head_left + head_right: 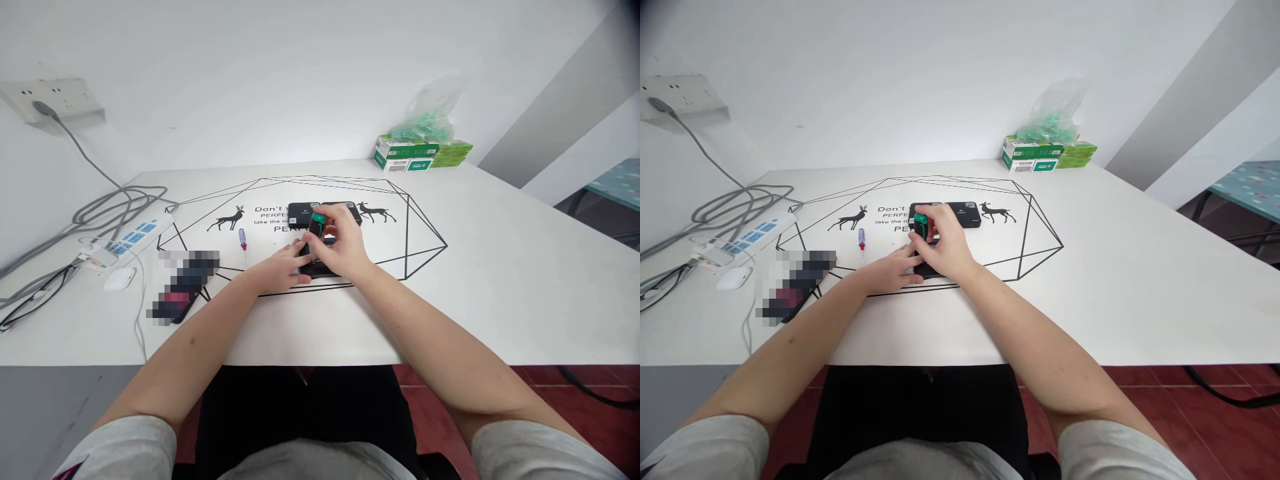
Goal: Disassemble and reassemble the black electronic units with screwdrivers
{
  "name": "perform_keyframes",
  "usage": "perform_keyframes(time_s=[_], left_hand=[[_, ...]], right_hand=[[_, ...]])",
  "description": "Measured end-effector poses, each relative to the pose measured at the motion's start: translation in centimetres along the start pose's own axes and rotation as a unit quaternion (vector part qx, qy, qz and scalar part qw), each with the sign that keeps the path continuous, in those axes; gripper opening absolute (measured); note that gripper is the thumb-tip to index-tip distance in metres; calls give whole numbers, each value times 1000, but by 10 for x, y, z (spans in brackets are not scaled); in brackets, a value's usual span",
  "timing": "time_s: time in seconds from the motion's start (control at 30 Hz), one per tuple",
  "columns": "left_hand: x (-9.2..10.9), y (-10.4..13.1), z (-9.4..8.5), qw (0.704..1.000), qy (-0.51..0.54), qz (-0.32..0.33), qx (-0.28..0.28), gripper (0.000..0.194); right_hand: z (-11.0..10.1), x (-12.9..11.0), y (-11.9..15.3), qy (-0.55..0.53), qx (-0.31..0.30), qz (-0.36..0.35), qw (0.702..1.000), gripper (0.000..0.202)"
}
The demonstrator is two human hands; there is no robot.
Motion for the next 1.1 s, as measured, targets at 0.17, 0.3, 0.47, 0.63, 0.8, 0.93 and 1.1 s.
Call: perform_keyframes(time_s=[0.17, 0.3, 0.47, 0.63, 0.8, 0.93, 1.1], left_hand=[[1, 0, -1, 1000, -7, 2, -8, 68], [2, 1, 0, 999, -7, -19, -27, 71], [-1, -1, 2, 999, -15, -28, -34, 73], [-3, -2, 4, 998, -17, -36, -39, 74], [8, -1, 0, 1000, -17, -4, -24, 69], [4, -1, 1, 999, -15, -22, -32, 68], [-2, -1, 2, 998, -16, -41, -36, 71]], right_hand=[[2, 1, 0, -11, -8, -3, 1000, 41], [3, 6, -2, -46, -11, 33, 998, 37], [4, 8, -1, -53, -20, 67, 996, 32], [10, 11, 3, -108, -54, 91, 989, 39], [4, 10, -1, -12, -23, 53, 998, 43], [7, 13, 2, -48, -34, 79, 995, 48], [12, 12, 3, -97, -65, 96, 988, 41]])
Point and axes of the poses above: each hand's wrist, its own y-axis away from the middle knuckle, its own z-axis out of the palm, x = y × z, the point moved 9 cm from there along -y, towards the middle knuckle, and after that the axes turned 7 degrees about y, right-handed, at the moved point
